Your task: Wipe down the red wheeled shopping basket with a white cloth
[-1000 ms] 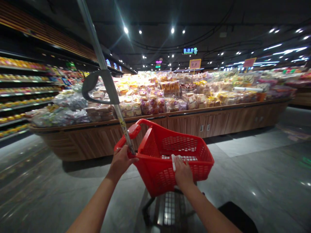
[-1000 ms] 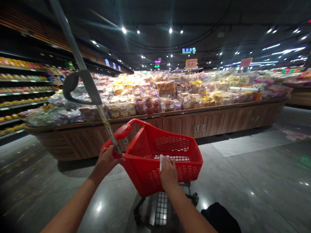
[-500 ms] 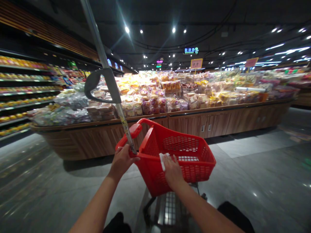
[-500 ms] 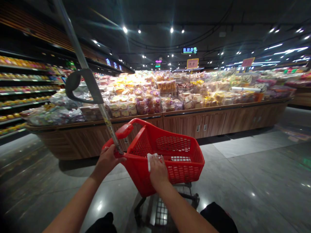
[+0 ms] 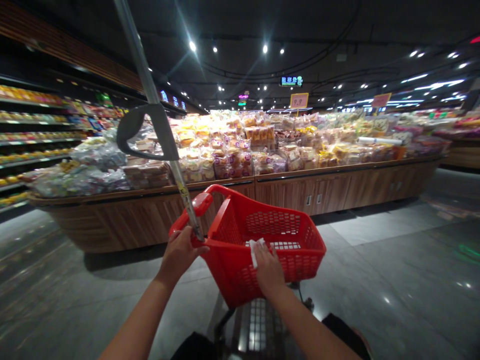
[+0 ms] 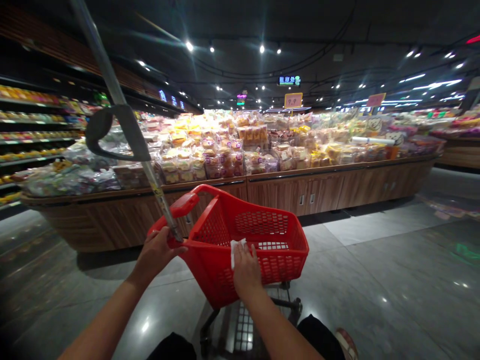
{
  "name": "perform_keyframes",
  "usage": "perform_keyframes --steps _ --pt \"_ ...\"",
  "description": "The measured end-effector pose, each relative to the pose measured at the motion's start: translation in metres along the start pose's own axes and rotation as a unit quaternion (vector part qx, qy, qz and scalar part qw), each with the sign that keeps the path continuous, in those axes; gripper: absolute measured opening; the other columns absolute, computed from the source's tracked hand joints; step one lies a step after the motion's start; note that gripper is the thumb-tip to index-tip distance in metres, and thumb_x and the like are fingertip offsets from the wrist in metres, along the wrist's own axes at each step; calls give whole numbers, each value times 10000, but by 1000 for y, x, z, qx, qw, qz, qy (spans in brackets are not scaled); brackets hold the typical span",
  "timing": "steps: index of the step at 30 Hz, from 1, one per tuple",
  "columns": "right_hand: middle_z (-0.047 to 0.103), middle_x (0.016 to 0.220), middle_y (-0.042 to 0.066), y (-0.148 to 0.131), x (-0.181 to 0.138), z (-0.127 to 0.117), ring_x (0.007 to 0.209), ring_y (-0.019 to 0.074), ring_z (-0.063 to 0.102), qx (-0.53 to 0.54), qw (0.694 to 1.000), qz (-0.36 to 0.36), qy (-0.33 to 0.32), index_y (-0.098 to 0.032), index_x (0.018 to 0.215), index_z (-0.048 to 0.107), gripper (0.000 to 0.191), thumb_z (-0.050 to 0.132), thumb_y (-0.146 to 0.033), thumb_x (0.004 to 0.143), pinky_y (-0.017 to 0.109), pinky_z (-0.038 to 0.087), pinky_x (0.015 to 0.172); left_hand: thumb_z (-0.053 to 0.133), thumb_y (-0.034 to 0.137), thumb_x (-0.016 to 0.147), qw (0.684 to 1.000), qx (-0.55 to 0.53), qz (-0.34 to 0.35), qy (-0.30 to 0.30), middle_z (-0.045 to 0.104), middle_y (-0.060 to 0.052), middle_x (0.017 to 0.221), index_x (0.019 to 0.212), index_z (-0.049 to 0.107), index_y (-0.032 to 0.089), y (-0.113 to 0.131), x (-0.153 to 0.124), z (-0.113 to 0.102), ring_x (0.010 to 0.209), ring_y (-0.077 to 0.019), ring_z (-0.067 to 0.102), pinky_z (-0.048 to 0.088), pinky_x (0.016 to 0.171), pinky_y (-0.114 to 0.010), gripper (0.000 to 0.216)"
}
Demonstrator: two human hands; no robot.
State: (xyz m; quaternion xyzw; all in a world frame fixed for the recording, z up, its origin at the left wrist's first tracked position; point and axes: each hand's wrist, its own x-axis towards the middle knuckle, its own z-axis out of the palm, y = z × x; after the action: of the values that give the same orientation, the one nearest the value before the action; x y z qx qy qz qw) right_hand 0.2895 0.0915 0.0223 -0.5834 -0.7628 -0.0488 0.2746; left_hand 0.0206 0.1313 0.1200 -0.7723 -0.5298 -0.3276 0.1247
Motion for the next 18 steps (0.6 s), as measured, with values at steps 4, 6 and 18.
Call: perform_keyframes --steps 4,6,18 --pt "453 1357 98 58 -19 -12 1296 225 343 -43 997 64 2 -147 1360 374 559 316 -16 820 463 129 1084 601 439 677 1000 24 6 2 658 -12 785 831 489 211 -6 -2 -1 770 -220 598 423 816 -381 297" --pt "458 1349 121 82 -29 -18 1288 251 352 -72 990 123 7 -118 1343 399 551 312 -9 810 498 119 1073 583 440 692 999 36 10 2 659 -16 785 824 488 211 -7 -2 -1 767 -224 604 428 810 -388 280" --pt "470 1341 109 87 -32 -22 1274 235 378 -45 995 88 -1 -126 1328 426 529 325 -27 819 457 134 1087 538 494 713 998 55 10 -15 636 -54 795 842 489 215 -28 7 -4 842 -261 585 438 835 -424 312"
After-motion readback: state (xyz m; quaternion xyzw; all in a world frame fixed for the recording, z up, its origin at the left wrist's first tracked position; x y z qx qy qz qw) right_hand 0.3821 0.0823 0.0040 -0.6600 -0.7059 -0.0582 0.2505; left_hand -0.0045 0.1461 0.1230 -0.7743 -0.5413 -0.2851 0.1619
